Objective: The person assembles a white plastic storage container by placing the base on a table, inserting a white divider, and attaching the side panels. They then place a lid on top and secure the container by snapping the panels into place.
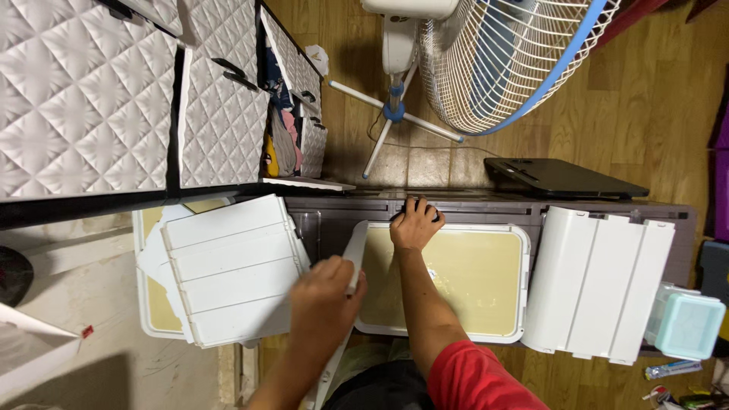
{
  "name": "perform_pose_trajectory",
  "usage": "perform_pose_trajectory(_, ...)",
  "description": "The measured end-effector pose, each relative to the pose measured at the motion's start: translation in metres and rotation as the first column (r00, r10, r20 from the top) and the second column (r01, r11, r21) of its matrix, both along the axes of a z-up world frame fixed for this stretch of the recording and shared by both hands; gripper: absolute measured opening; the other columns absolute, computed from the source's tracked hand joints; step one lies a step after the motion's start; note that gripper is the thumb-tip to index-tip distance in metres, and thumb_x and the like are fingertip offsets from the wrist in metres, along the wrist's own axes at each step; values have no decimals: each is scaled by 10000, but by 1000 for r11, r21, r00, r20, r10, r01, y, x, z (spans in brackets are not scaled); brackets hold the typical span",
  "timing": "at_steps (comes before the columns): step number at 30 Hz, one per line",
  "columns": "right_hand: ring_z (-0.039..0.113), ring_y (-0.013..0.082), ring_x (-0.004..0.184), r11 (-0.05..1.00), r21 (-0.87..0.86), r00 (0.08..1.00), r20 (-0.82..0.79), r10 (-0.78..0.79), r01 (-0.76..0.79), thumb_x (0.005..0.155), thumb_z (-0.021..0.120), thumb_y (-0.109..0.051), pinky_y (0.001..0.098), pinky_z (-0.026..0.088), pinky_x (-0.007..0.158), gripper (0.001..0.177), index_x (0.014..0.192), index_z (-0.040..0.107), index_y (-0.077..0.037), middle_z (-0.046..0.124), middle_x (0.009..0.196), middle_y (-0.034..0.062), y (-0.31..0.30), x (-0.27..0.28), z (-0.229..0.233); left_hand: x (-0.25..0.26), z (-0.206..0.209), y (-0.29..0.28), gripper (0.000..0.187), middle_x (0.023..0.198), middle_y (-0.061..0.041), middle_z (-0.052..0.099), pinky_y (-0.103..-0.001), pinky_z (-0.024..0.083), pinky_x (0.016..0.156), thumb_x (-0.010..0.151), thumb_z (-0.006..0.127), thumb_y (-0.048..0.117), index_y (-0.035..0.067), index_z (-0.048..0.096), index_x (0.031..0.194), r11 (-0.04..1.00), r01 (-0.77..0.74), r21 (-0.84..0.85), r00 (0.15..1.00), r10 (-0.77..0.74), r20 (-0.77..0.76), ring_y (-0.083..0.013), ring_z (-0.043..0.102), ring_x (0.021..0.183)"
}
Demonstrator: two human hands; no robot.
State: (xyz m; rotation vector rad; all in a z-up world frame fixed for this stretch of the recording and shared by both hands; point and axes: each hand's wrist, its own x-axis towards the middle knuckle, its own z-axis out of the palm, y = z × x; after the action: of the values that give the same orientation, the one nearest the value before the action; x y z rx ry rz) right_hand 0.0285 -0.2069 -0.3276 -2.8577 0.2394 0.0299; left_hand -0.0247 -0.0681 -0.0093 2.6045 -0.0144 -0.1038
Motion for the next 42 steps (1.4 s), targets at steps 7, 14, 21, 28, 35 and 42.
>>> perform_pose_trajectory(7, 517, 313, 1091, 1000, 4, 1000, 12, 9, -9, 762, 614, -181, 569, 305, 1051, 375, 1121, 697, -112, 598, 1246, 111, -1, -3, 1, -7, 14, -29, 130, 767, -87, 575, -379, 508, 612, 853, 705, 102, 37, 606, 799, 996, 87, -26, 995, -85, 55, -251, 616, 714)
perform_pose_trajectory(14, 510, 336, 1147, 999, -30, 998, -59, 10, -12, 806, 611, -209, 569, 296, 1052, 366, 1151, 680, -110, 583, 1262, 128, 2, -2, -17, 13, -12, -19, 219, 832, -119, 624, -413, 514, 626, 869, 745, 209, 23, 650, 803, 990, -136, -27, 987, 133, -92, -288, 637, 718)
perform_pose_trajectory(21, 497, 437, 1147, 963, 208, 985, 14, 174, -173, 870, 608, -334, 521, 397, 987, 513, 1288, 629, -38, 491, 1391, 281, -27, 4, 19, -17, -98, 57, 644, 1003, -157, 744, -385, 446, 729, 1081, 385, 514, -9, 751, 1159, 365, -436, -823, 900, 154, -408, -249, 619, 827)
perform_pose_trajectory(28, 579, 315, 1308, 228, 913, 742, -408, 532, 338, 822, 565, -403, 472, 534, 977, 783, 1527, 373, -120, 575, 1456, 168, -9, -97, 214, -117, -178, 33, 570, 1090, -175, 711, -415, 492, 848, 1031, 478, 499, -8, 676, 1199, 618, -516, -593, 809, 124, -575, -281, 641, 944)
perform_pose_trajectory(35, 712, 454, 937, 721, 689, 827, -364, 430, -72, 808, 624, -169, 493, 574, 837, 894, 1585, 190, -83, 724, 1000, 284, 34, -128, 311, -103, -263, 11, 510, 1139, -201, 680, -462, 515, 921, 997, 607, 454, -13, 634, 1199, 820, -387, -421, 841, 126, -527, -339, 642, 1023)
perform_pose_trajectory(42, 639, 249, 721, 696, 694, 842, -476, 252, 184, 840, 641, -176, 407, 542, 646, 521, 1344, 598, -53, 725, 928, 153, -66, -133, 332, -109, -291, 19, 842, 1477, -235, 464, -428, 391, 1122, 849, 729, 497, -12, 439, 1453, 470, -644, -603, 765, 406, -500, -348, 466, 1385)
